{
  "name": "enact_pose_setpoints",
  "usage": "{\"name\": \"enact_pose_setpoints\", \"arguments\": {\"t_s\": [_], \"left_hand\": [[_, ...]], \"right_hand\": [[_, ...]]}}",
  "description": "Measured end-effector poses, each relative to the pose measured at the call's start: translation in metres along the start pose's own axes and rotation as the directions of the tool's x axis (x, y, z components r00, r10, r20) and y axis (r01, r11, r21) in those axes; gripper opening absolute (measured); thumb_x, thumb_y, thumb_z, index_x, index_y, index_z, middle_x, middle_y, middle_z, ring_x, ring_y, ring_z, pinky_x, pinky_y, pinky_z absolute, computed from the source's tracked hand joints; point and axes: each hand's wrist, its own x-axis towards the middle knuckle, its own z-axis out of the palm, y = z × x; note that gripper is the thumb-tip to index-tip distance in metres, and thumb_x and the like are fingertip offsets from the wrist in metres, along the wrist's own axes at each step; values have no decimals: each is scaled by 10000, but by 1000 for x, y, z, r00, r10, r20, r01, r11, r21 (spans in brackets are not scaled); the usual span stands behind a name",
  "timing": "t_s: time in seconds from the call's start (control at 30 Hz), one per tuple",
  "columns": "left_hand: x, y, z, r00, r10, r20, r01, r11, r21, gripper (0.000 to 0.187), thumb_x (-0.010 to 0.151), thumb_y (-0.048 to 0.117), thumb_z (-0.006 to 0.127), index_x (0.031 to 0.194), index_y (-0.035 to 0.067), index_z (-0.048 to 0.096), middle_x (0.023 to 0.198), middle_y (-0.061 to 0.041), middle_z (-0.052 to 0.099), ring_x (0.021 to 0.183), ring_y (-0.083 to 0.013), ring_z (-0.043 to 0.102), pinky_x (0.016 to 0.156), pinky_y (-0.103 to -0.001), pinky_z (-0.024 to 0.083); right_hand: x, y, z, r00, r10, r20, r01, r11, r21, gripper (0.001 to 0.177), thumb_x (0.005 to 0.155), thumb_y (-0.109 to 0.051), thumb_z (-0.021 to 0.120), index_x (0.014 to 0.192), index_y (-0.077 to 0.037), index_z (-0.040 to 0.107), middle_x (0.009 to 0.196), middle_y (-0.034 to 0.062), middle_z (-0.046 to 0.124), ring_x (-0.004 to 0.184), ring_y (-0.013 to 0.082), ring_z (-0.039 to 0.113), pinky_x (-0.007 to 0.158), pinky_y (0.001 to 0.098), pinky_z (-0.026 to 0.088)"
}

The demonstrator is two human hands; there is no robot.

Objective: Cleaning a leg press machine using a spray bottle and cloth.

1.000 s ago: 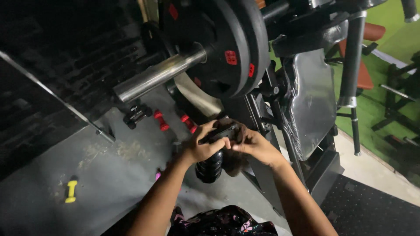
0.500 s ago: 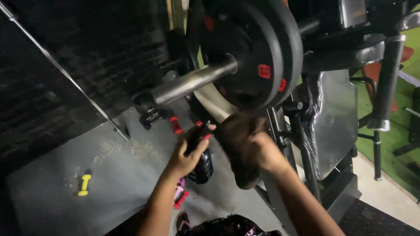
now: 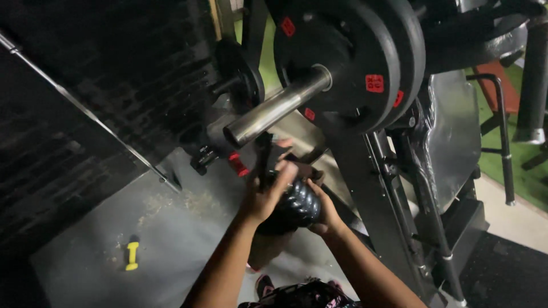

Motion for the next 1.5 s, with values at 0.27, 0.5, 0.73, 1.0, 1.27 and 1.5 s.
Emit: {"name": "enact_pose_setpoints", "arguments": {"t_s": [0.27,0.5,0.73,1.0,1.27,1.5], "left_hand": [[-12,-19,-19,979,57,197,-33,992,-123,481,935,82,678,1396,57,541,1498,-116,550,1362,-270,588,1056,-365,532],[-31,5,-63,982,-75,172,74,997,14,487,899,-6,627,1378,59,565,1419,-79,608,1089,-203,701,884,-334,563],[-29,40,-64,994,-93,51,72,945,318,563,848,2,642,1393,80,526,1342,-75,640,1136,-226,727,913,-364,583],[-29,38,-51,986,-169,3,150,883,445,474,836,120,667,1304,105,596,1167,-80,717,996,-225,751,867,-364,573],[-8,40,-57,974,-218,-53,212,820,532,446,790,189,672,1225,92,648,1048,-158,735,936,-354,712,817,-422,552],[11,16,-91,985,-115,130,0,750,662,265,805,238,685,998,55,685,946,-192,738,929,-401,700,806,-482,543]], "right_hand": [[-10,16,15,991,-136,-7,133,980,-149,420,919,-371,525,1215,-107,665,1131,68,742,1008,201,717,912,351,562],[-22,-42,-25,970,-234,60,241,958,-157,256,993,-266,626,1195,-108,634,1092,3,671,1057,166,619,969,324,492],[-36,-96,41,961,-255,103,270,947,-176,282,967,-270,646,1212,-132,661,1160,-7,700,1131,180,639,1031,342,496],[-42,-99,75,943,-242,230,276,953,-127,411,933,-254,557,1304,-99,642,1295,37,697,1245,228,616,1122,391,440],[-45,-84,129,744,-535,399,647,725,-234,464,1017,-192,563,1452,-70,458,1394,89,589,1327,250,559,1172,416,431],[29,-41,125,371,-737,564,829,-11,-559,421,1098,-93,557,1459,-81,339,1282,85,507,1160,201,522,1080,322,431]]}}
